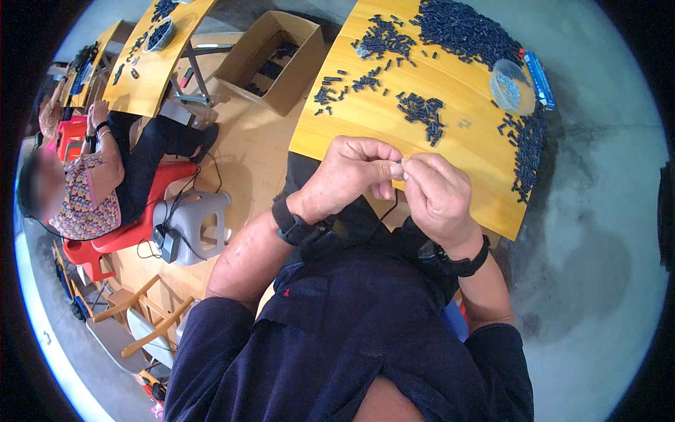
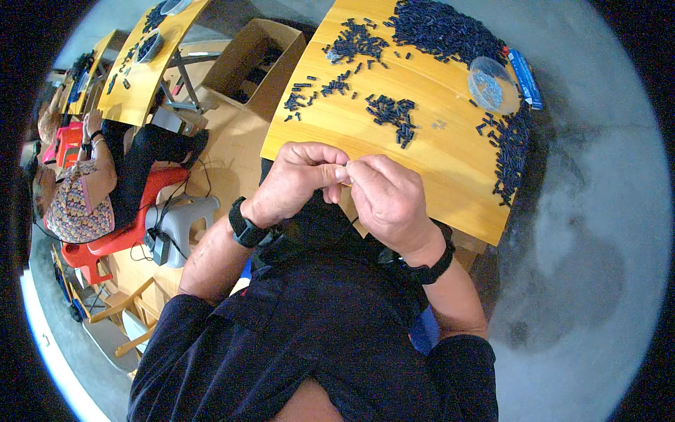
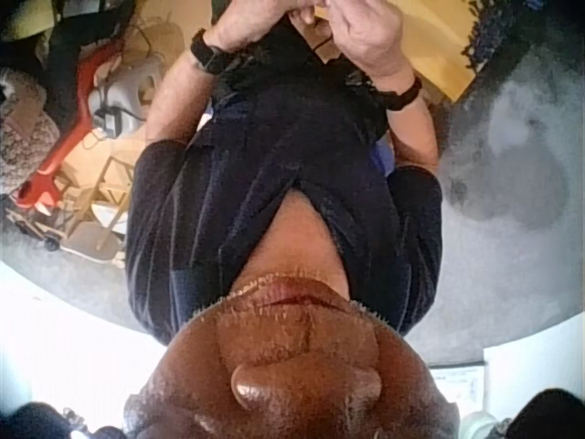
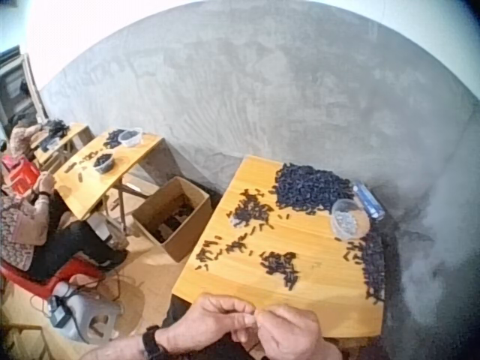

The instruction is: Assembling small blue and yellow plastic components by hand at a workstation.

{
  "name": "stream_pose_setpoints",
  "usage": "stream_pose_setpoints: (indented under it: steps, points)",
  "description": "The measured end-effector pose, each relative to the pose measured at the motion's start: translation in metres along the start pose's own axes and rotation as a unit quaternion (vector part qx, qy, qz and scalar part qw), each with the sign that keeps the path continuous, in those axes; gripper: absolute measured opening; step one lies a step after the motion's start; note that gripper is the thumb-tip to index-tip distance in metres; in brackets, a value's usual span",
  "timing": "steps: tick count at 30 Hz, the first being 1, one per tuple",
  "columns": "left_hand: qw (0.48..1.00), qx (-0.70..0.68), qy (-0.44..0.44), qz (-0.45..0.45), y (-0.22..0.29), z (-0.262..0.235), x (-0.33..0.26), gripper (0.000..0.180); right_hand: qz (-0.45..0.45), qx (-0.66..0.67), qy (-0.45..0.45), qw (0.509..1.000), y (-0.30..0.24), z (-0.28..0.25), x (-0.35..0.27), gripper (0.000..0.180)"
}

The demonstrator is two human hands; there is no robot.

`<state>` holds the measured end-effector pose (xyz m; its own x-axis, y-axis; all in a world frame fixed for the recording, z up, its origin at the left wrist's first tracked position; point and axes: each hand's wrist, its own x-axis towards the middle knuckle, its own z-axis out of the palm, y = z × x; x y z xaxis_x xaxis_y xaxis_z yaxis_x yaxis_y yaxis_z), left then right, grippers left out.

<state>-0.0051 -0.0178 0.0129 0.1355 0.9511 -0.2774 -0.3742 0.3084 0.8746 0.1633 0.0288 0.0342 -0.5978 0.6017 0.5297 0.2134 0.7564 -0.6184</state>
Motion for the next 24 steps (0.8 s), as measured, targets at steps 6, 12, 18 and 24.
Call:
stream_pose_setpoints:
  steps: [6,12,18,24]
  points:
    - [0.999,-0.027,-0.021,-0.028,-0.006,0.003,-0.002,0.008,0.035,0.045,0.041,0.998,0.001,0.006,-0.012,0.019]
    - [0.998,-0.005,-0.044,-0.035,-0.012,0.002,-0.003,0.008,0.072,0.092,0.039,0.992,0.005,0.009,-0.027,0.014]
    - [0.999,0.02,-0.041,-0.026,-0.01,0.003,0.0,0.01,0.256,0.185,-0.021,0.949,0.025,-0.004,-0.041,0.003]
    - [0.998,0.048,-0.046,-0.01,-0.012,0.0,-0.003,0.01,0.325,0.01,-0.038,0.945,0.108,-0.008,-0.071,0.009]
